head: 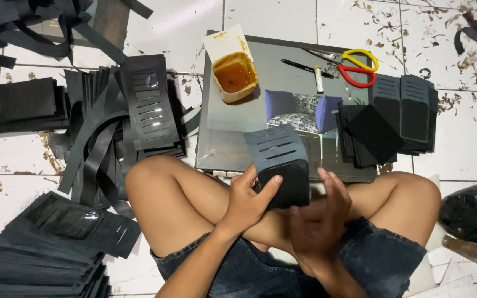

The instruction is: The person sits on the floor and glues black fabric pieces onto slotted dark panels, pressing each piece flat by hand. They dip a small stick into a container of glue, apply it to a panel, then align and press a fabric piece onto it, stacking finished panels aside.

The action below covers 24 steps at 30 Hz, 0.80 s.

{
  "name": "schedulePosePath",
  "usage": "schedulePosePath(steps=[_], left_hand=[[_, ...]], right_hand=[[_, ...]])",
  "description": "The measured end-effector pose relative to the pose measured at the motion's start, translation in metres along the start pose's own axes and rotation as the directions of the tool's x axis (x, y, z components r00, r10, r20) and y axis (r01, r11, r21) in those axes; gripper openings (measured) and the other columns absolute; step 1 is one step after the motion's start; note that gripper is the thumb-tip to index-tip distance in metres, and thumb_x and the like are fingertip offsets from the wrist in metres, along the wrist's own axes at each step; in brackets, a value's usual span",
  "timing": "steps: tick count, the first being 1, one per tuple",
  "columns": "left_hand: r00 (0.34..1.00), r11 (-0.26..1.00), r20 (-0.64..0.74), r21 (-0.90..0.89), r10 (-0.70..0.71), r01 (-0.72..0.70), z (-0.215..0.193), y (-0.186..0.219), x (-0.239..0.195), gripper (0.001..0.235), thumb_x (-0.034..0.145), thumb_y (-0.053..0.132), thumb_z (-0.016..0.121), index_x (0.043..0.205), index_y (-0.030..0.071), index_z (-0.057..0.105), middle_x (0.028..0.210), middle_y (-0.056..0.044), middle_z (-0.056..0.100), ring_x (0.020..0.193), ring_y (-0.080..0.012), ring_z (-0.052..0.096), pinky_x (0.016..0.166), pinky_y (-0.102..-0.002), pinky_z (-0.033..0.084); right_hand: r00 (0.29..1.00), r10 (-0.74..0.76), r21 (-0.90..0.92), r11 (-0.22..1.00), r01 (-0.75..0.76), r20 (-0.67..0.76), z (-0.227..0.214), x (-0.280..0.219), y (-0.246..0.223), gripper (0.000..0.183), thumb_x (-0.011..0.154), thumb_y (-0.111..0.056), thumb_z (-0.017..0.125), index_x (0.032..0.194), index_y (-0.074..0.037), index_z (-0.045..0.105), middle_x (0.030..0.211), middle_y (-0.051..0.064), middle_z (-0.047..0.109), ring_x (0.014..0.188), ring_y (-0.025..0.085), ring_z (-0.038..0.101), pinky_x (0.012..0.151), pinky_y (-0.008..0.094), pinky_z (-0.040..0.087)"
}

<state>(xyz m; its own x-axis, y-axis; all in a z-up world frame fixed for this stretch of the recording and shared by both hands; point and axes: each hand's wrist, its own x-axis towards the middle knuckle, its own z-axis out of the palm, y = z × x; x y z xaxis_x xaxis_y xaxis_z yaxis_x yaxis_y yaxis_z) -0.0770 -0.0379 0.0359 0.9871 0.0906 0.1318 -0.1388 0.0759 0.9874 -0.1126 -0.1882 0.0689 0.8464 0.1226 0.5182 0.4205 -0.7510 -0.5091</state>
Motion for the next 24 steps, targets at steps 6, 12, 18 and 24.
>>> schedulePosePath(steps=[6, 12, 18, 24], left_hand=[[1.0, 1.0, 0.014, -0.021, -0.002, 0.002, -0.002, 0.009, 0.001, 0.03, 0.09, 0.004, 0.067, 0.119, -0.002, 0.068, 0.09, -0.011, 0.079, 0.069, -0.0136, 0.066, 0.062, -0.026, 0.054], [1.0, 1.0, 0.014, -0.006, 0.005, -0.005, 0.0, 0.0, -0.001, 0.046, 0.088, 0.003, 0.068, 0.133, -0.001, 0.062, 0.094, -0.009, 0.078, 0.067, -0.0105, 0.06, 0.058, -0.023, 0.05], [1.0, 1.0, 0.001, 0.0, -0.003, 0.003, -0.002, 0.008, 0.001, 0.042, 0.09, 0.002, 0.067, 0.131, -0.002, 0.063, 0.095, -0.01, 0.079, 0.071, -0.0112, 0.064, 0.063, -0.023, 0.053], [0.999, 1.0, -0.044, -0.003, -0.023, 0.023, -0.004, 0.008, 0.003, 0.045, 0.091, 0.004, 0.067, 0.135, -0.001, 0.061, 0.099, -0.009, 0.079, 0.076, -0.0101, 0.064, 0.068, -0.023, 0.053]], right_hand=[[0.964, -0.239, -0.023, 0.97, 0.243, 0.117, 0.013, 0.005, 0.001, 0.062, 0.097, -0.027, 0.053, 0.15, -0.002, 0.032, 0.151, 0.013, 0.058, 0.148, 0.03, 0.042, 0.128, 0.049, 0.022], [0.935, -0.262, -0.096, 0.952, 0.292, 0.241, 0.015, 0.015, 0.01, 0.054, 0.098, -0.018, 0.049, 0.145, 0.005, 0.034, 0.155, 0.017, 0.051, 0.151, 0.038, 0.038, 0.127, 0.059, 0.014], [0.953, -0.189, -0.228, 0.943, 0.244, 0.237, 0.006, 0.021, 0.02, 0.055, 0.107, -0.027, 0.033, 0.147, 0.009, 0.046, 0.152, 0.021, 0.049, 0.149, 0.041, 0.038, 0.125, 0.062, 0.015], [0.993, -0.002, -0.111, 0.994, 0.014, 0.115, 0.001, 0.024, 0.033, 0.057, 0.1, -0.019, 0.042, 0.149, 0.01, 0.033, 0.154, 0.022, 0.052, 0.149, 0.037, 0.04, 0.127, 0.054, 0.019]])
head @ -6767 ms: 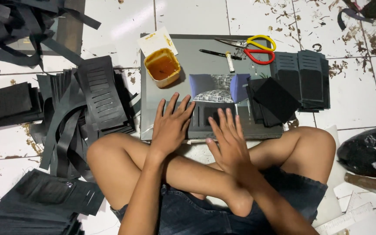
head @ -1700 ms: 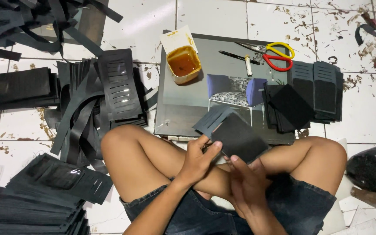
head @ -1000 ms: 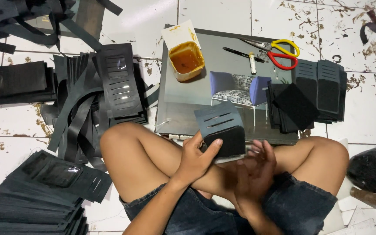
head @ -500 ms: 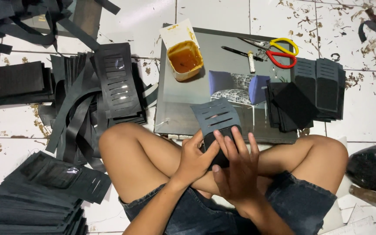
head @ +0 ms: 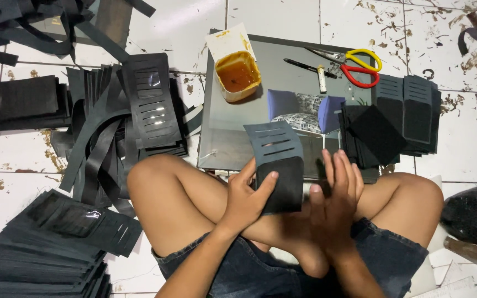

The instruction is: The person sits on the floor and glues black fabric pieces onto slotted dark panels, pressing each piece flat by hand. They dip a small stick into a container of glue, apply it to a panel, then align and press a fabric piece onto it, stacking finished panels aside.

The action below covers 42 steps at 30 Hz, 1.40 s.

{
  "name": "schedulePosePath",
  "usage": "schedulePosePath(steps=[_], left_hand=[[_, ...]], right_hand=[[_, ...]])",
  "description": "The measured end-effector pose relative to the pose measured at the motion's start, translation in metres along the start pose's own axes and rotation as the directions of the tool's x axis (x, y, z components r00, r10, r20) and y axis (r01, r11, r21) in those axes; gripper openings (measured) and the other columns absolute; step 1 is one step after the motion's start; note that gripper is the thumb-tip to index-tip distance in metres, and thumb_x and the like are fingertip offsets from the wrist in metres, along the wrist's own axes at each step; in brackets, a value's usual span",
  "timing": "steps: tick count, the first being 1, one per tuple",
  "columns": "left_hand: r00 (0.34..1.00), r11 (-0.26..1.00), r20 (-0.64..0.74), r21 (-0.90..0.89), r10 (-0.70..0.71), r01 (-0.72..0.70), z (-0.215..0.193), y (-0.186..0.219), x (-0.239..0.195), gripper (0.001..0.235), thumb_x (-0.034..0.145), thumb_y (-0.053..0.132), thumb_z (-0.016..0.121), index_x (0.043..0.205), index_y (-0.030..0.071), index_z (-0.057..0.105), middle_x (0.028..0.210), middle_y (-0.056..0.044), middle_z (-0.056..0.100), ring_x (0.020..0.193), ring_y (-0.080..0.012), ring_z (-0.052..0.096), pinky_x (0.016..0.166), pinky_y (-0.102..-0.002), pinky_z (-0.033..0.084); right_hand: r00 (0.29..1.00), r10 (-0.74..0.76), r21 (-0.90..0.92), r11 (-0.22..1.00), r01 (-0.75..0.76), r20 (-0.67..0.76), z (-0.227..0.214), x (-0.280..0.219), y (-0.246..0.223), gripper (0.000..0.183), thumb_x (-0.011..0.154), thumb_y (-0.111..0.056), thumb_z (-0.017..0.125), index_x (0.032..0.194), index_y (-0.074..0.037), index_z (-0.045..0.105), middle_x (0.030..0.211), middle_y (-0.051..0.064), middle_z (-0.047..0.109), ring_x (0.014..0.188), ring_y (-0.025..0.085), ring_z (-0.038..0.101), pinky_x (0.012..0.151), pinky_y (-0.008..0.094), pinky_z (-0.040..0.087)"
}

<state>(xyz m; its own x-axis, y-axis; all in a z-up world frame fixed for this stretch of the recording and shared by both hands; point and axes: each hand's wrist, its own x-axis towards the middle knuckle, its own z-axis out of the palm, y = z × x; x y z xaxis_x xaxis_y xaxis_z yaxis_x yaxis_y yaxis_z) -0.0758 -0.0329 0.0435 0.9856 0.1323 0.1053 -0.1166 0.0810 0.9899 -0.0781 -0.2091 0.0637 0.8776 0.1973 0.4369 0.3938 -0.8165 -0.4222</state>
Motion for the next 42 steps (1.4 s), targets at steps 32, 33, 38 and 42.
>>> schedulePosePath(steps=[32, 33, 38, 42], left_hand=[[0.872, 0.942, -0.446, -0.334, -0.202, 0.047, -0.042, -0.036, 0.038, 0.035, 0.09, 0.004, 0.071, 0.124, 0.007, 0.068, 0.088, -0.003, 0.07, 0.077, -0.0079, 0.063, 0.068, -0.027, 0.06], [0.871, 0.943, -0.445, -0.328, -0.209, 0.059, -0.042, -0.032, 0.038, 0.032, 0.09, 0.004, 0.071, 0.121, 0.008, 0.069, 0.086, -0.001, 0.069, 0.075, -0.0075, 0.062, 0.065, -0.026, 0.059], [0.873, 0.947, -0.447, -0.317, -0.195, 0.049, -0.044, -0.036, 0.036, 0.031, 0.09, 0.003, 0.07, 0.12, 0.009, 0.069, 0.084, -0.001, 0.069, 0.073, -0.0078, 0.062, 0.063, -0.026, 0.059], [0.877, 0.952, -0.443, -0.302, -0.186, 0.05, -0.043, -0.034, 0.035, 0.029, 0.09, 0.006, 0.071, 0.118, 0.011, 0.069, 0.083, -0.001, 0.069, 0.072, -0.0071, 0.062, 0.062, -0.025, 0.059]], right_hand=[[0.981, -0.084, 0.003, 0.996, 0.085, 0.177, 0.055, -0.031, 0.053, 0.037, 0.092, -0.04, 0.067, 0.124, -0.024, 0.073, 0.098, 0.004, 0.055, 0.102, 0.03, 0.057, 0.088, 0.044, 0.043], [0.985, -0.032, -0.007, 0.999, 0.034, 0.169, 0.054, -0.035, 0.058, 0.046, 0.092, -0.038, 0.068, 0.134, -0.019, 0.069, 0.103, 0.007, 0.055, 0.104, 0.032, 0.057, 0.09, 0.046, 0.044], [0.973, -0.122, -0.26, 0.95, 0.171, 0.194, 0.06, -0.021, 0.035, 0.054, 0.086, -0.048, 0.069, 0.137, -0.03, 0.065, 0.12, 0.008, 0.053, 0.117, 0.033, 0.051, 0.097, 0.05, 0.038], [0.967, -0.222, -0.35, 0.902, 0.254, 0.127, 0.076, 0.002, 0.02, 0.048, 0.09, -0.044, 0.069, 0.137, -0.033, 0.064, 0.134, 0.011, 0.054, 0.127, 0.035, 0.047, 0.103, 0.054, 0.033]])
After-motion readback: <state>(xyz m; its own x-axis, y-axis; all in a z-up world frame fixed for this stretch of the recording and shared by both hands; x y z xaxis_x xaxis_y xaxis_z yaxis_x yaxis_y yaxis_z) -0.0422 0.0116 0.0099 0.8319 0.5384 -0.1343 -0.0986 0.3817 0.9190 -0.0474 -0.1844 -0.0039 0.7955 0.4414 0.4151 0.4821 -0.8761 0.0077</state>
